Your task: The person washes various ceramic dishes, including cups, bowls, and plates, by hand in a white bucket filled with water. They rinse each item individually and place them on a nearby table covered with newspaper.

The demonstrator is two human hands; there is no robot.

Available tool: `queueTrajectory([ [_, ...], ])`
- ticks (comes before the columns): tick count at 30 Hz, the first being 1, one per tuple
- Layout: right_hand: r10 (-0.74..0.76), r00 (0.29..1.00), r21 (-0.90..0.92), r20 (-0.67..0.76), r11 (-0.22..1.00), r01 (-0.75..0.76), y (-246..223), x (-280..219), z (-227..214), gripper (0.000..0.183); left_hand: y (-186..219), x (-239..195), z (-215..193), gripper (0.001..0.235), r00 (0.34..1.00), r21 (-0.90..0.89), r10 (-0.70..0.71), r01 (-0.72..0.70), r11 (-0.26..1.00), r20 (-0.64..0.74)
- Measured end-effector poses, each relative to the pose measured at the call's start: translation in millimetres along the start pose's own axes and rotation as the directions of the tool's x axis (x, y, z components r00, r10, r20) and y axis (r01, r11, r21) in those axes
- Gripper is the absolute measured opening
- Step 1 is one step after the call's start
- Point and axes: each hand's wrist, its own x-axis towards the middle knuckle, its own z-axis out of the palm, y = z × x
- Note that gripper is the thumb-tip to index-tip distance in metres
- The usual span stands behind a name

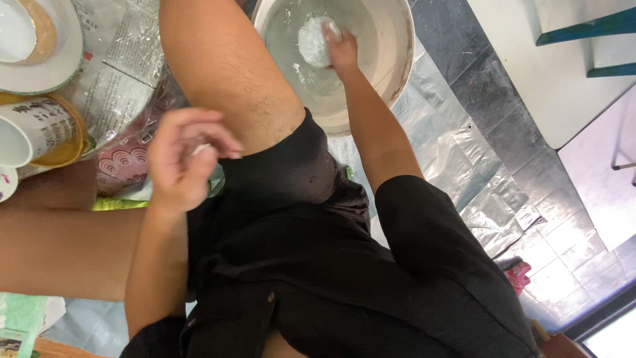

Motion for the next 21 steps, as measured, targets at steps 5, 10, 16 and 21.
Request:
queueTrajectory([
  [5, -0.138, 0.951, 0.461, 0.278, 0.887, -0.006, -7.2, -2.9, 8.1, 0.046, 5.0, 64.0, 37.3, 0.038, 0.994, -0.245, 0.050, -0.024, 0.969, 0.100],
  [10, -0.240, 0.958, 0.249, 0.155, 0.948, 0.197, -8.8, -14.0, 4.3, 0.063, -15.5, 118.2, 55.6, 0.056, 0.970, -0.646, 0.041, 0.129, 0.752, 0.241],
  [16, -0.269, 0.949, -0.101, -0.166, 0.962, 0.255, 4.9, 12.6, 7.5, 0.041, -42.1, 104.9, 56.8, 0.056, 0.973, -0.659, 0.087, 0.077, 0.748, 0.213],
  [21, -0.291, 0.950, 0.285, 0.112, 0.926, 0.250, 6.5, 7.2, 16.1, 0.044, -41.8, 100.6, 50.0, 0.056, 0.974, -0.665, 0.039, 0.123, 0.737, 0.224],
])
